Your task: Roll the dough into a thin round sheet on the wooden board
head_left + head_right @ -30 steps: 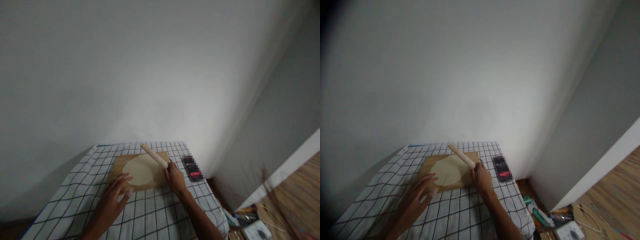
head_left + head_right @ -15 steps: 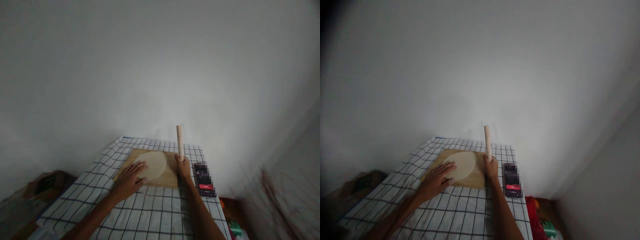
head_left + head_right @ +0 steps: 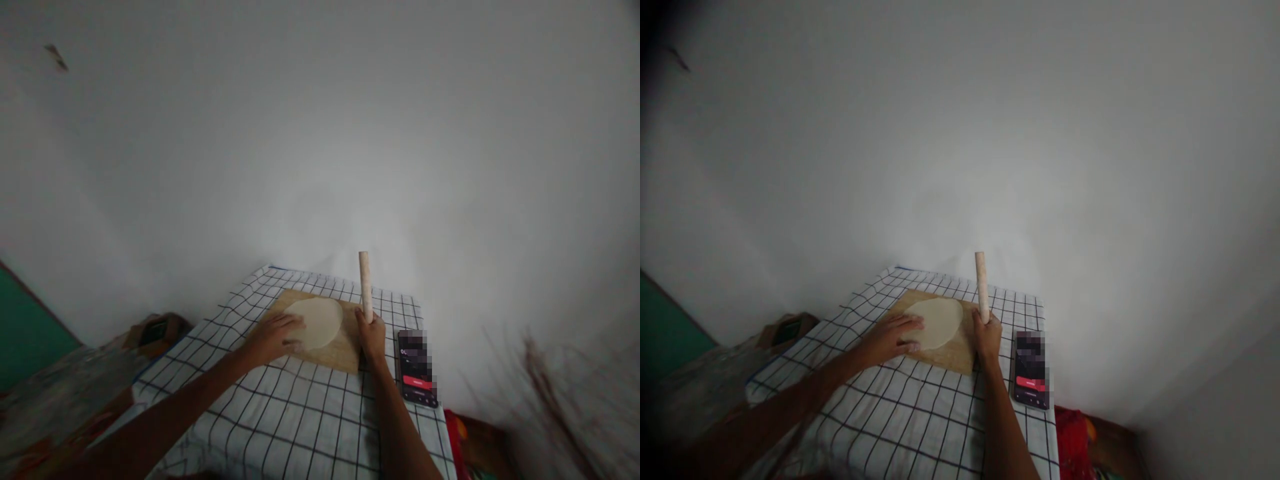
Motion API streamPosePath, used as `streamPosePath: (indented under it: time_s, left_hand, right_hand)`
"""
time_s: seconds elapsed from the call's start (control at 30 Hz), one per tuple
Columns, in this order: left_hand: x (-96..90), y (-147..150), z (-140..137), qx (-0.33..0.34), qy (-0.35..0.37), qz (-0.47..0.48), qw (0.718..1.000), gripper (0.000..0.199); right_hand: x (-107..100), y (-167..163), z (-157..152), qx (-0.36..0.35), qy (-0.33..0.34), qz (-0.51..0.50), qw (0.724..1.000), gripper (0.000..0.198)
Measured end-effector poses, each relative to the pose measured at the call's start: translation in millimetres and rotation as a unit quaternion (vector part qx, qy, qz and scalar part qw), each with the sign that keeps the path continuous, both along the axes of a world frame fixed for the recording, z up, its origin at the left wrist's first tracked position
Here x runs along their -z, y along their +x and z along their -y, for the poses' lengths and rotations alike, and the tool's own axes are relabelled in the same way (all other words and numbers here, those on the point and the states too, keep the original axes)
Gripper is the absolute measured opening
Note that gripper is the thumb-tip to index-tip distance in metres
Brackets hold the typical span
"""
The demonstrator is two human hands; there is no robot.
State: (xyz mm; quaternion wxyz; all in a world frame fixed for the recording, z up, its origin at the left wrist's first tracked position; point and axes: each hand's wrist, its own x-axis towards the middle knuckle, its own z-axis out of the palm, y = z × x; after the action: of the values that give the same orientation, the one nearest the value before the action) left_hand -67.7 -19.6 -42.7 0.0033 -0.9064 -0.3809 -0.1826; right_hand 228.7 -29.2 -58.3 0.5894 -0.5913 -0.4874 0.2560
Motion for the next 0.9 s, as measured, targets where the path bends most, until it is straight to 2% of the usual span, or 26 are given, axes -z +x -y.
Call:
streamPosePath:
  time_s: [0.1, 0.2, 0.27, 0.4, 0.47, 0.6, 0.73, 0.83, 0.9]
  left_hand:
    - [-0.3, -3.1, -11.4, 0.069, 0.022, -0.048, 0.996, 0.035]
    - [3.8, 0.0, -16.4, 0.106, 0.047, -0.074, 0.990, 0.038]
    - [6.8, 5.2, -12.7, 0.110, 0.047, -0.075, 0.990, 0.044]
    - [8.3, 12.0, 3.8, 0.097, 0.005, -0.060, 0.993, 0.073]
    - [7.3, 10.9, 10.7, 0.090, -0.016, -0.049, 0.995, 0.078]
    - [6.2, 4.1, 13.9, 0.093, -0.060, -0.005, 0.994, 0.067]
    - [2.3, 3.4, 0.4, 0.089, -0.114, 0.050, 0.988, 0.046]
    - [-5.3, 8.6, -15.0, 0.104, -0.104, 0.062, 0.987, 0.037]
    - [-9.7, 11.4, -23.2, 0.136, -0.065, 0.031, 0.988, 0.034]
  right_hand:
    - [-0.3, 0.6, -0.8, 0.000, 0.000, -0.002, 1.000, 0.049]
    - [-0.4, 1.4, -1.2, -0.007, -0.001, -0.004, 1.000, 0.051]
    - [-0.1, 2.2, -1.7, -0.005, -0.001, 0.000, 1.000, 0.050]
    - [0.7, 3.5, -2.7, -0.006, 0.004, 0.017, 1.000, 0.048]
    - [1.4, 4.2, -2.9, -0.012, 0.004, 0.025, 1.000, 0.047]
    - [3.2, 5.9, -2.2, -0.018, -0.001, 0.046, 0.999, 0.046]
    - [3.6, 6.7, 1.7, -0.013, 0.009, 0.066, 0.998, 0.046]
    - [4.1, 6.3, 5.2, -0.008, 0.012, 0.072, 0.997, 0.047]
    - [5.5, 6.0, 6.2, 0.000, 0.003, 0.073, 0.997, 0.048]
